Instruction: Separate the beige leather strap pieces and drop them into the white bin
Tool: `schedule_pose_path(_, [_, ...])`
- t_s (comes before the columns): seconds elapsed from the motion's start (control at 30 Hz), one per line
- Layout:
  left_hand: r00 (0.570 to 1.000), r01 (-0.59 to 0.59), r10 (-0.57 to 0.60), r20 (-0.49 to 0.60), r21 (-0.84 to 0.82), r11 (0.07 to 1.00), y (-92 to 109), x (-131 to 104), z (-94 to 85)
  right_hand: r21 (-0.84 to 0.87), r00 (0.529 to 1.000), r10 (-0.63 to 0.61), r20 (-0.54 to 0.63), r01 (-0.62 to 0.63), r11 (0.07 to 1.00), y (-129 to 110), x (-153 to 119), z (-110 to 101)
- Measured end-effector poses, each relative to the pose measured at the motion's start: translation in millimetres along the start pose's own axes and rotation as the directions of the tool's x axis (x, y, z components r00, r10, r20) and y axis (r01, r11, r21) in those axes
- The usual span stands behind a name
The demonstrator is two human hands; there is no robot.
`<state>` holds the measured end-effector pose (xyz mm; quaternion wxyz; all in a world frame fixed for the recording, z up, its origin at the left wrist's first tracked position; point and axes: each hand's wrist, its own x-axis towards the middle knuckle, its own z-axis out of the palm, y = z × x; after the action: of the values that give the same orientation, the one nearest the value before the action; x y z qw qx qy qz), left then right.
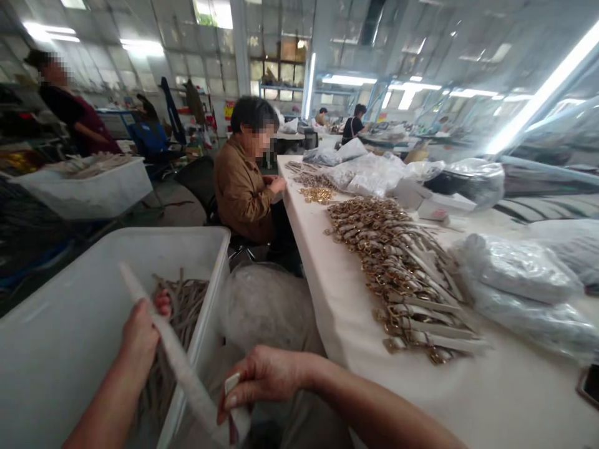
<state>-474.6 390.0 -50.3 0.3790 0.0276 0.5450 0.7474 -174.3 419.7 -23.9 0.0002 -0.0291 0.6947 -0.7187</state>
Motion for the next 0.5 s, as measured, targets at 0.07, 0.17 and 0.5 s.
schedule_pose_path(0.07, [0.991,0.018,-0.021,0.130,0.024,1.000,-14.4,-19.1,14.2,0.018,0.994,0.005,-0.105,-0.003,1.000,0.9,0.5,-6.1])
schedule_pose_path(0.17, [0.928,0.053,-0.104,0.358,0.149,0.987,-48.1,-57.9,27.6,-0.002,0.889,-0.044,-0.456,0.049,0.999,1.2,-3.2,-25.3])
schedule_pose_path(0.5, [0.750,0.127,-0.433,0.499,0.534,0.836,-106.4,-127.9,21.2,0.040,0.586,-0.095,-0.805,0.213,0.976,2.7,-21.3,-70.8])
